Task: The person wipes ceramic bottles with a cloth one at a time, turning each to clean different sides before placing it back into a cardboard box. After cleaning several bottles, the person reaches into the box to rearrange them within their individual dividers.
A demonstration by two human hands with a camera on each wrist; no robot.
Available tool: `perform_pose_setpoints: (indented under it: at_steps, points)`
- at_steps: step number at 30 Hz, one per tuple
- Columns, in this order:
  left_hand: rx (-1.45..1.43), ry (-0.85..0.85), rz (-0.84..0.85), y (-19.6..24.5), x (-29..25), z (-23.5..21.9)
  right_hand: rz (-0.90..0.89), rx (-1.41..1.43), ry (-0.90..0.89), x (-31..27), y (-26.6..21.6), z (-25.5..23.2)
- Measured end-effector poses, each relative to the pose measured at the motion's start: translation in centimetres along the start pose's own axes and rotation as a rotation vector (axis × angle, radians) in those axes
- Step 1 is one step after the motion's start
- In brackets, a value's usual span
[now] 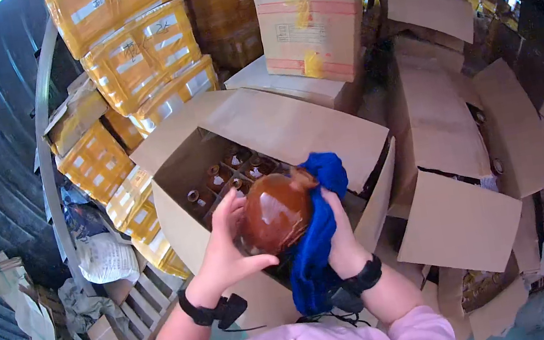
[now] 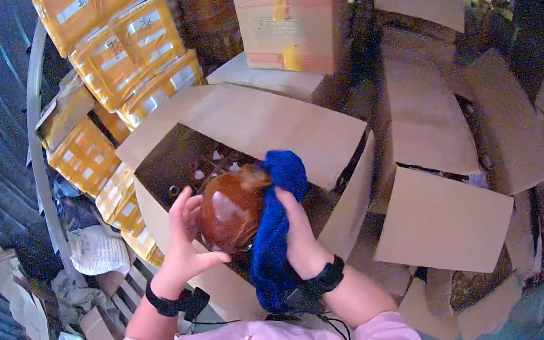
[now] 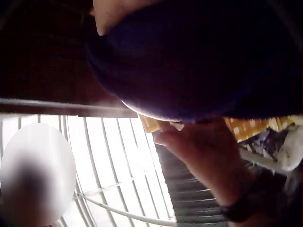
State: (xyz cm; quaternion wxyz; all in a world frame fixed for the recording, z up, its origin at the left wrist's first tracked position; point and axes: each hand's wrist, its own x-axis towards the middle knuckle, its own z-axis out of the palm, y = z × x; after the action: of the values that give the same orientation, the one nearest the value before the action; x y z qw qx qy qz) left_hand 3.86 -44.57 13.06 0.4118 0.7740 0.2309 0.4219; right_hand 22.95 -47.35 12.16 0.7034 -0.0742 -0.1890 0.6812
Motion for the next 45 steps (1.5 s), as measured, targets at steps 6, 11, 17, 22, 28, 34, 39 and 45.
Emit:
perform_pose_setpoints:
  at_steps: [6,11,17,22,28,34,39,45]
  points:
    - [-0.278,0.096,-0.141,-0.9,0.6,2.1,-0.214,-1.009,-0.011,-0.2,-1.3,1.0]
    - [-0.174,0.110,-0.076,-0.9,1.0,3.3,-0.790,-1.855,-0.781,-1.5,-2.2,4.0]
    - [-1.224,0.157,-0.465,-3.5,-0.6,1.8,-0.548,-2.040,-0.778,0.0,-7.9,5.3]
    - [-1.303,0.084,-0.468,-3.8,-1.5,2.4,-0.767,-1.483,-0.200,3.6,-10.0,12.5]
    - [-1.243,0.176,-0.332,-3.3,-0.9,3.9,-0.315,-1.310,-0.102,3.3,-4.0,9.9]
    - [-0.384,0.379,-0.042,-2.2,-1.7,2.7,-0.188,-1.393,-0.344,-1.3,-0.7,0.4]
    - [0.175,0.028,0.237,-1.5,-1.4,-0.3,-0.215,-1.307,-0.281,-3.1,0.5,-3.1]
    - [0.424,-0.326,0.502,1.1,0.1,0.2,0.510,-0.257,0.100,-3.6,-1.4,-1.8]
